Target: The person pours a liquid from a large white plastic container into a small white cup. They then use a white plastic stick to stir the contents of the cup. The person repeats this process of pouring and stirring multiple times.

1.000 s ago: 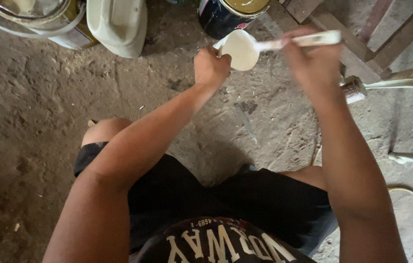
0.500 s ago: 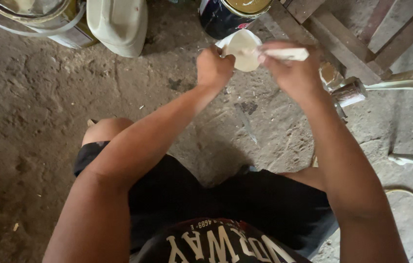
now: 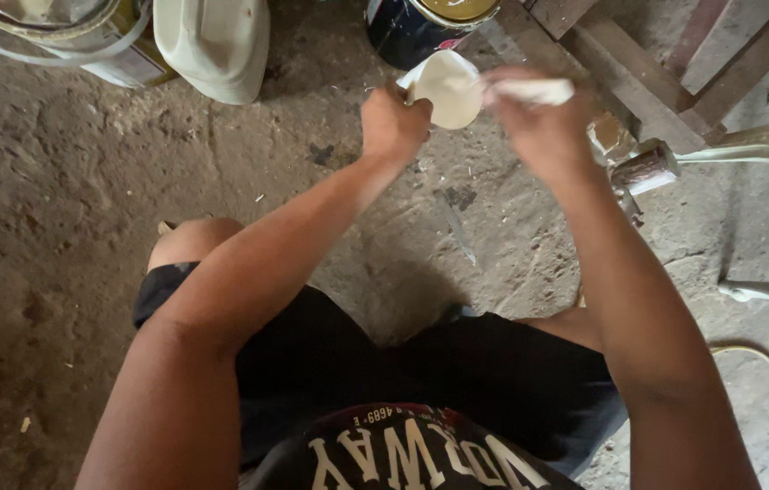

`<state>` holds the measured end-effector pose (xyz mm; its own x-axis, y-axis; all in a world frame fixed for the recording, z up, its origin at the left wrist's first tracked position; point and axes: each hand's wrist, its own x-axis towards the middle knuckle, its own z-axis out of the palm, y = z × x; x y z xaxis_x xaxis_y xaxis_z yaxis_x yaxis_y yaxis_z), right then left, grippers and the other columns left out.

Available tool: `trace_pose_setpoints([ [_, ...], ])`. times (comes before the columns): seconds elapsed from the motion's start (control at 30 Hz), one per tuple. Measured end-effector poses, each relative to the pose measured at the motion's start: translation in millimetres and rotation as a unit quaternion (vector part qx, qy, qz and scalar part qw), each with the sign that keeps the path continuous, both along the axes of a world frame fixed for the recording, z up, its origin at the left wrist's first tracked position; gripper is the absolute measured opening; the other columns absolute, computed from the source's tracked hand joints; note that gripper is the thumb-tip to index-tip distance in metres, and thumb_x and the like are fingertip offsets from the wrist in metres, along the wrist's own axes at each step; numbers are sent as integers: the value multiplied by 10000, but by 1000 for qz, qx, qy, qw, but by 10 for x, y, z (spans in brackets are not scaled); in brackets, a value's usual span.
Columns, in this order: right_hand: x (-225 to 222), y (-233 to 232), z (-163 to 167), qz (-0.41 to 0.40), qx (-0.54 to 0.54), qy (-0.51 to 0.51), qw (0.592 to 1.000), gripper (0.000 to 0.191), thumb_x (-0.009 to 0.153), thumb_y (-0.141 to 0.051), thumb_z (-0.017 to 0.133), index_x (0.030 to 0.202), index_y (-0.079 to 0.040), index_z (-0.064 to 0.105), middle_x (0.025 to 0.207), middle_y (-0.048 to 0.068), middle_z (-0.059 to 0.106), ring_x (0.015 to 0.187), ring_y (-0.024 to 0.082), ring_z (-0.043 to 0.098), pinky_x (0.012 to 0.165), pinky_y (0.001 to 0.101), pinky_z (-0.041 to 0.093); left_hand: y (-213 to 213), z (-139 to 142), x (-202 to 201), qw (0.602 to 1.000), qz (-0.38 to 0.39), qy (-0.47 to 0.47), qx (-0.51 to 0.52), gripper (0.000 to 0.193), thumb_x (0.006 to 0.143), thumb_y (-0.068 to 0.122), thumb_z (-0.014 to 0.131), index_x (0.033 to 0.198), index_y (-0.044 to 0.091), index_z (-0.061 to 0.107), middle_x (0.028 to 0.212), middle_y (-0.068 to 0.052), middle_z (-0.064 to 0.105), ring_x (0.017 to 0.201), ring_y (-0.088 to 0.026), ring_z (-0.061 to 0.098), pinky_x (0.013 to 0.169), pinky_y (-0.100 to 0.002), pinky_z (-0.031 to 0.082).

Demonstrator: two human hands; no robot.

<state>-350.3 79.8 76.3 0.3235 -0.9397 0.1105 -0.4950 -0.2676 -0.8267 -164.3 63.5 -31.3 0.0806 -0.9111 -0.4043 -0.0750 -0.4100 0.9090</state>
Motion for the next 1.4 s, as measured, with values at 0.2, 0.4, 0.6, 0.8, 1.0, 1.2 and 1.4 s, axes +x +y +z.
trace_pose_setpoints([
  [0.2, -152, -50, 380, -154, 19, 85, 984, 67, 1040, -23, 747, 1106, -25, 738, 981, 108, 740, 846, 145, 712, 731, 280, 594, -18, -81, -17, 996, 18, -62, -59, 284, 775, 148, 690, 944, -77, 727, 701, -214, 731, 651, -288, 757, 651, -400, 597],
  [0.4, -199, 181, 996, -111, -164, 94, 976, 96, 1094, 116, 752, 1036, 81, 683, 975, 170, 712, 868, 192, 697, 769, 291, 570, 24, -75, -2, 1000, 5, -9, 0, 289, 792, 115, 630, 1006, -69, 693, 673, -187, 743, 591, -243, 781, 597, -365, 616],
  [0.6, 58, 227, 815, -146, -54, -8, 988, 31, 997, -19, 713, 1022, -16, 694, 917, 86, 725, 815, 109, 729, 728, 249, 631, 44, 72, 37, 1000, 1, -4, -12, 273, 802, 124, 645, 969, -86, 692, 674, -188, 738, 577, -233, 774, 579, -357, 613],
  [0.8, 97, -1, 289, -128, 88, 216, 964, 117, 1014, -159, 738, 1077, -62, 757, 883, 80, 752, 677, 131, 671, 535, 273, 517, 32, 120, 54, 999, 8, 29, 43, 250, 798, 108, 646, 930, -103, 672, 697, -196, 745, 539, -227, 768, 502, -341, 607],
  [1.0, -13, -179, 0, -143, 21, 157, 977, 216, 1023, -254, 761, 1112, -57, 752, 950, 59, 760, 797, 135, 712, 662, 289, 570, 21, -30, 9, 986, 65, 116, 99, 245, 852, 94, 646, 912, -142, 671, 726, -204, 746, 519, -236, 746, 390, -348, 553],
  [1.2, -14, -268, 33, -174, 148, 262, 938, 349, 1026, -392, 719, 950, -51, 727, 874, 62, 722, 775, 185, 689, 706, 373, 556, 19, -92, -27, 977, 74, 151, 134, 248, 883, 116, 668, 951, -122, 684, 704, -159, 722, 514, -201, 707, 417, -329, 542],
  [1.4, 170, 1, 272, -57, 32, 453, 889, 435, 964, -430, 776, 864, -10, 727, 783, 180, 693, 705, 335, 672, 661, 476, 537, 8, -22, 151, 984, -1, 122, 131, 444, 855, 353, 763, 901, -85, 704, 681, -125, 715, 511, -182, 681, 446, -349, 544],
])
